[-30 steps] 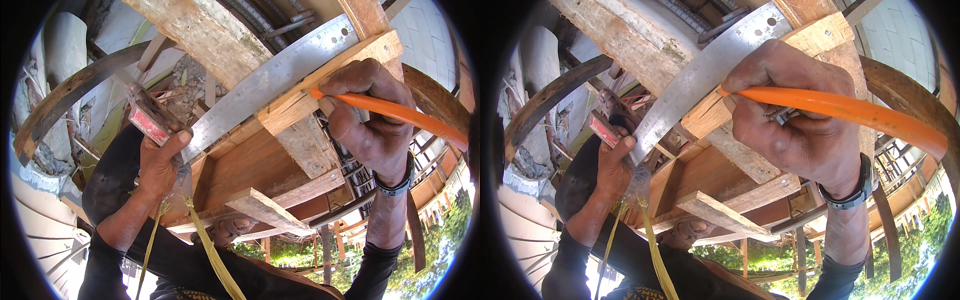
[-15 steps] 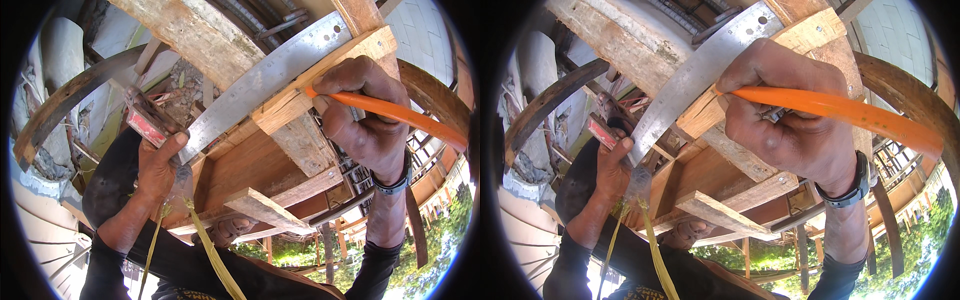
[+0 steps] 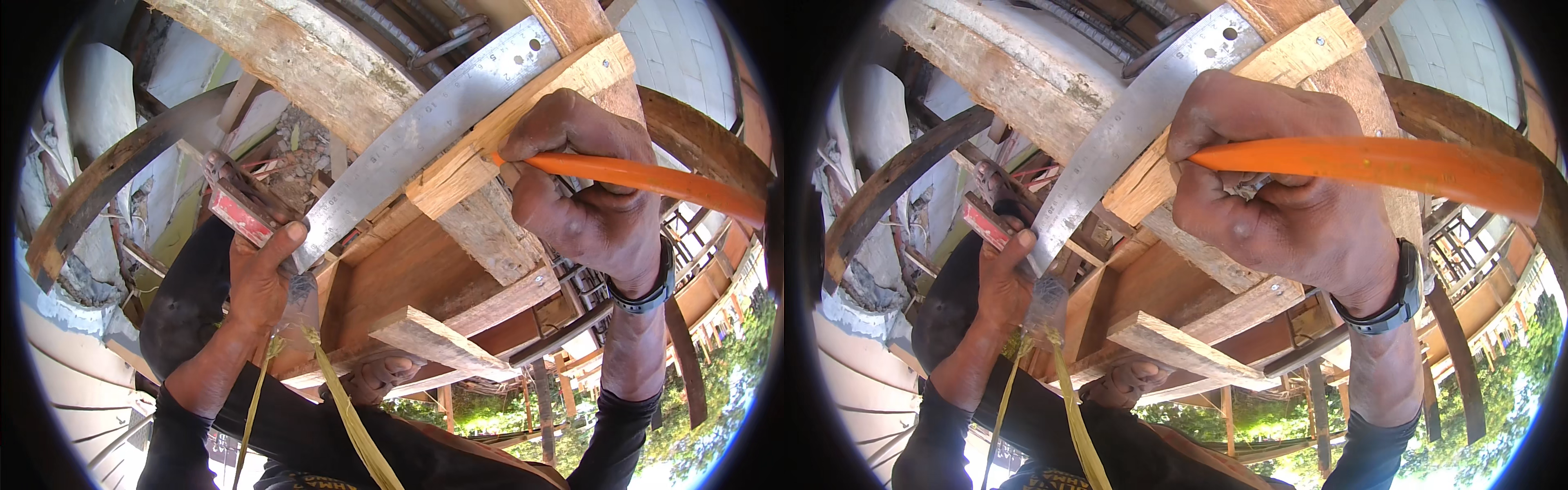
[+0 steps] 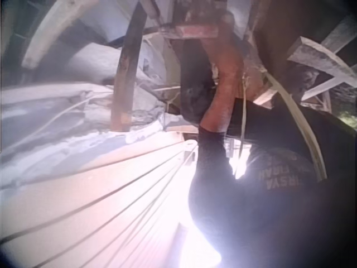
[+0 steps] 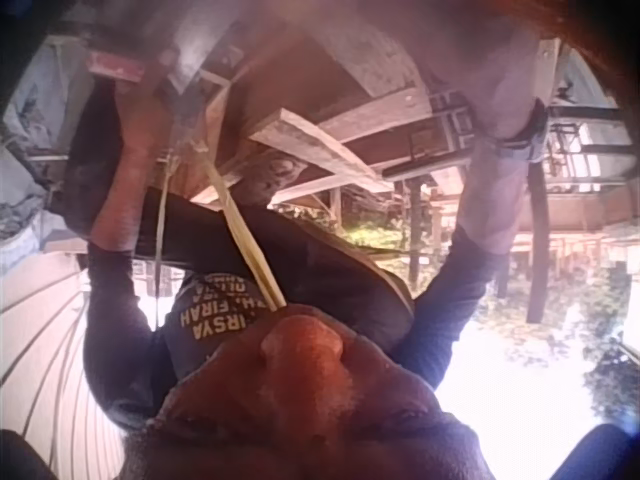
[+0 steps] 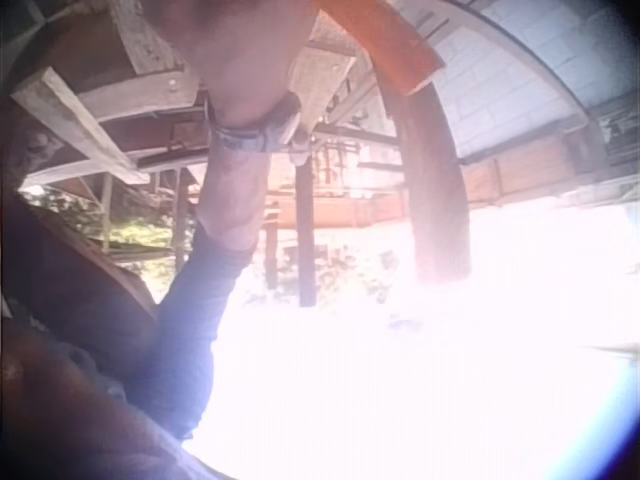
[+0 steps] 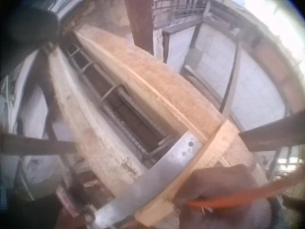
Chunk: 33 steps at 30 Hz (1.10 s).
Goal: The person assembles wooden formwork on a construction site by positioning small wooden blocks against a curved wooden beam, hammering nails to secure them, and using a metal square and pencil to mark alignment. The person repeatedly measures, marks, and nails the blocks to ensure proper fit.
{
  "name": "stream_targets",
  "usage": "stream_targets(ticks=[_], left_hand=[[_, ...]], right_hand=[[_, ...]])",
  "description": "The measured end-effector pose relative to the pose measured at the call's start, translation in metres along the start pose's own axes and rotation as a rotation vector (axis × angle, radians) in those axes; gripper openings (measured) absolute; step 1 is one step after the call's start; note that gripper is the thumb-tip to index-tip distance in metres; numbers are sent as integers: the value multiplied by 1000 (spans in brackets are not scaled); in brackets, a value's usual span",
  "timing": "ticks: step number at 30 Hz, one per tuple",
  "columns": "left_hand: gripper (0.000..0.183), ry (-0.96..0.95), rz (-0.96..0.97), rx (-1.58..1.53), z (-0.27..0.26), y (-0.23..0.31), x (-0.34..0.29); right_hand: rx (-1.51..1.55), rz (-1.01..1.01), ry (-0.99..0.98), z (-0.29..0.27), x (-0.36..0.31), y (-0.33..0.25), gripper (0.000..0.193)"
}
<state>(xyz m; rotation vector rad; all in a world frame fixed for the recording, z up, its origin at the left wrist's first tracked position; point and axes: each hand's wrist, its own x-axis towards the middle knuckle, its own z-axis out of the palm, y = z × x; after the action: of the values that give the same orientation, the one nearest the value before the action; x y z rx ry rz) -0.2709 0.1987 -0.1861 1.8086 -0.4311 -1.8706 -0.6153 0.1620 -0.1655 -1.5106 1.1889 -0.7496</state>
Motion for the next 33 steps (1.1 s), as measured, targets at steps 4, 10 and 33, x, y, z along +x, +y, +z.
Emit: stream_targets(ticks=[4,10,33], left_hand=[[28,13,13,22,0,1,-1],[33,53,71,35,-28,2,-17],[41,27,188,-22,-59,33,19]], right_hand=[[17,66,7,0,-2,-7,8],[158,-4,392,-5,-20,-9,17],[-33,349,618,53,-93,-24,34]])
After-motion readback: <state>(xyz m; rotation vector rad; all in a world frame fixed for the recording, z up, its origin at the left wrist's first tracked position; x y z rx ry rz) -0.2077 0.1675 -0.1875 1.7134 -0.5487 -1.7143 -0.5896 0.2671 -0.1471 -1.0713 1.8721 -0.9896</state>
